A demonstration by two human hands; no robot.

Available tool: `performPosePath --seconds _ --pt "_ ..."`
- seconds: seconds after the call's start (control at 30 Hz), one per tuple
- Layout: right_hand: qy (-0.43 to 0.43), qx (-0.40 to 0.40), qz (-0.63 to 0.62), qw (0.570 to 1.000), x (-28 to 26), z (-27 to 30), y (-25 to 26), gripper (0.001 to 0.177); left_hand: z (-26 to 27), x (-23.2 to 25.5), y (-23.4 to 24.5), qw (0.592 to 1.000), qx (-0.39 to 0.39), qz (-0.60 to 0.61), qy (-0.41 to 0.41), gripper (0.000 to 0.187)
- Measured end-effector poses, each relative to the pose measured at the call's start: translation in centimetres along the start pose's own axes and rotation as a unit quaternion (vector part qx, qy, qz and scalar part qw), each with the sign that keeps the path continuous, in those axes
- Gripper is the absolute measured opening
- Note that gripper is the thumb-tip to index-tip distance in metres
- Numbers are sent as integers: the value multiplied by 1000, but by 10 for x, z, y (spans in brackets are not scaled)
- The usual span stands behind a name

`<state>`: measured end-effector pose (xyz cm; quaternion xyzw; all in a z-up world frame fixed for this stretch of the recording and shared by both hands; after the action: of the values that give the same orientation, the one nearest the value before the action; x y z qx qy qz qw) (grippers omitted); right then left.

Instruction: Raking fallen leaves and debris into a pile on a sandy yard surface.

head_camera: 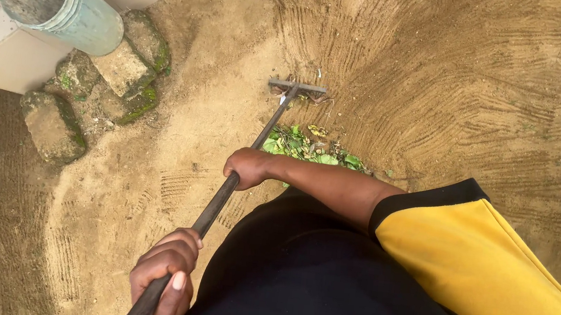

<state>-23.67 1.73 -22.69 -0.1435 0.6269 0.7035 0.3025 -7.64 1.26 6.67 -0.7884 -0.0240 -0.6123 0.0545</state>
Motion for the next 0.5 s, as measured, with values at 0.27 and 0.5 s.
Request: performPosePath --seconds 0.27,0.5 --pt "8 -1 -56 998 -89 -15 -31 26 63 21 84 997 -67 39 -15 38" --pt "24 67 -54 996 -143 -15 -52 22 78 16 107 979 -196 43 -29 40"
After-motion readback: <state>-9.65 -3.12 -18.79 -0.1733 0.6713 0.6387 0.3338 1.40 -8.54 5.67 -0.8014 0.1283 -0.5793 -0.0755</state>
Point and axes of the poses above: each hand's wrist, its own z-axis away from the middle knuckle, its own y-axis out of the back of the hand, x = y × z, the point moved 7 cm from there along -z, towards the middle knuckle, and after that the axes turned 13 degrees about z, right-handed, at the moved point
